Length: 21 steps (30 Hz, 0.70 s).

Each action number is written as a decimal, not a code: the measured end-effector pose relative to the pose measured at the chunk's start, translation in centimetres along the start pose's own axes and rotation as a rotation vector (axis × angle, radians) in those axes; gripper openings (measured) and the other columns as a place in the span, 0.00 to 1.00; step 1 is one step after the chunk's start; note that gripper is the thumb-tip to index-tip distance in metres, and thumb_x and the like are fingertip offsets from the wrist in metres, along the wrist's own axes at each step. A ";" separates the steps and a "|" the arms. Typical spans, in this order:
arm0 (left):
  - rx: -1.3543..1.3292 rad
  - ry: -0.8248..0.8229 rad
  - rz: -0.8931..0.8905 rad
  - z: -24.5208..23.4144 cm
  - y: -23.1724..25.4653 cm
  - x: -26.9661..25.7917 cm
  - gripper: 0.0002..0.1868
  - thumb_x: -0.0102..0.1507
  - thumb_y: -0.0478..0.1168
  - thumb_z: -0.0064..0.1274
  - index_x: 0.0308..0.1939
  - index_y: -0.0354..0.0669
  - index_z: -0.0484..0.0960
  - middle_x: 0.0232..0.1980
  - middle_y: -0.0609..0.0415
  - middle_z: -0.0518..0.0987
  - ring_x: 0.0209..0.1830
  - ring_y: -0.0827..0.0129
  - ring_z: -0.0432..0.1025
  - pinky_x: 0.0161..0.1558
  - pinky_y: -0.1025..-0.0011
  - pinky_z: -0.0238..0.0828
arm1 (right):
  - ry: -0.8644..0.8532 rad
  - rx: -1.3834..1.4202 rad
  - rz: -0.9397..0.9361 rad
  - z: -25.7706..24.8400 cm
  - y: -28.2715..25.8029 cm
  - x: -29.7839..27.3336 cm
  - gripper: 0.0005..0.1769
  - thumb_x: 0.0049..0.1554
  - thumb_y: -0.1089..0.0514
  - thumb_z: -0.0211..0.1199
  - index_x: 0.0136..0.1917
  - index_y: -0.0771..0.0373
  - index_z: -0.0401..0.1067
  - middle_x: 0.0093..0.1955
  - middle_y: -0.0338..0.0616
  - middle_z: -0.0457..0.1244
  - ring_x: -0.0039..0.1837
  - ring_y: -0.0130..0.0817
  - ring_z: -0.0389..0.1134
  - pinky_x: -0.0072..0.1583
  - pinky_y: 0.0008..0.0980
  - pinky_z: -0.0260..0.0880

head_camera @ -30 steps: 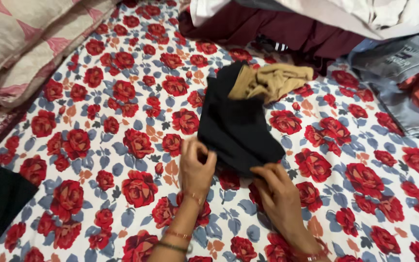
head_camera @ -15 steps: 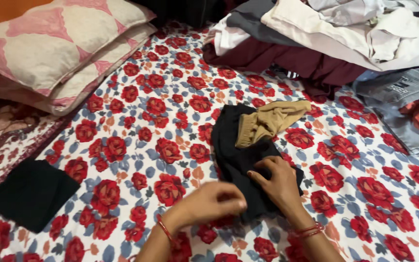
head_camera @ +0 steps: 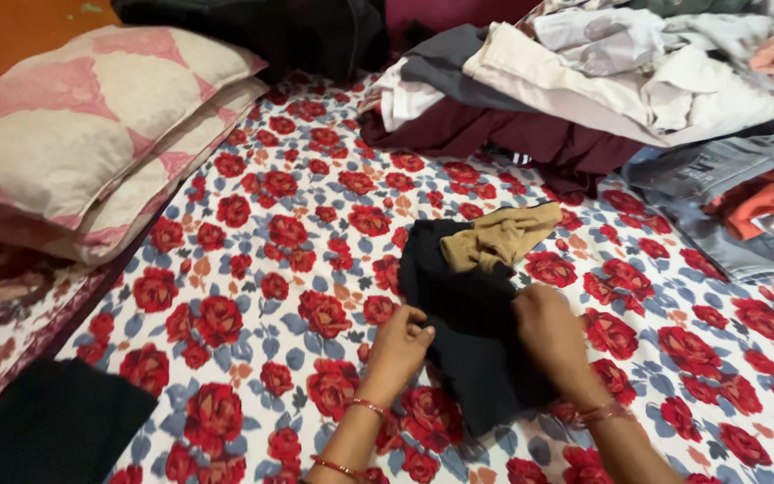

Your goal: The person folds pieces of children's clothing, including a black t-shirt, tan shorts, and orange shorts, by hand on a bed.

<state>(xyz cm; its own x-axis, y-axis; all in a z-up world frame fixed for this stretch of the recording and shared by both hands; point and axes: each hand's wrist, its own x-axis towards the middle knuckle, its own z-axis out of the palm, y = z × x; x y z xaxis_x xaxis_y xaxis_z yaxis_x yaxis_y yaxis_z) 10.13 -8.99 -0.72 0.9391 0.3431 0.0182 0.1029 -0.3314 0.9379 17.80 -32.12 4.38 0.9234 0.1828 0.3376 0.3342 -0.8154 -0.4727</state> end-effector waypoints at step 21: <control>-0.390 0.000 0.017 -1.7 2.0 7.4 0.30 0.54 0.34 0.59 0.61 0.35 0.72 0.45 0.46 0.80 0.40 0.65 0.76 0.43 0.68 0.76 | -0.173 0.050 -0.170 -1.3 -5.0 -9.9 0.13 0.49 0.63 0.61 0.49 0.55 0.74 0.62 0.39 0.70 0.62 0.43 0.70 0.59 0.36 0.72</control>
<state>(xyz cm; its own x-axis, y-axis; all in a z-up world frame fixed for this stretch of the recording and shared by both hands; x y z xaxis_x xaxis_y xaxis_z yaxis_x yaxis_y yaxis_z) 16.74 -5.58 1.92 0.9395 0.3408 0.0347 -0.0449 0.0218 0.9988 6.73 -30.54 4.42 0.8700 0.4103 0.2734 0.4929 -0.7374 -0.4619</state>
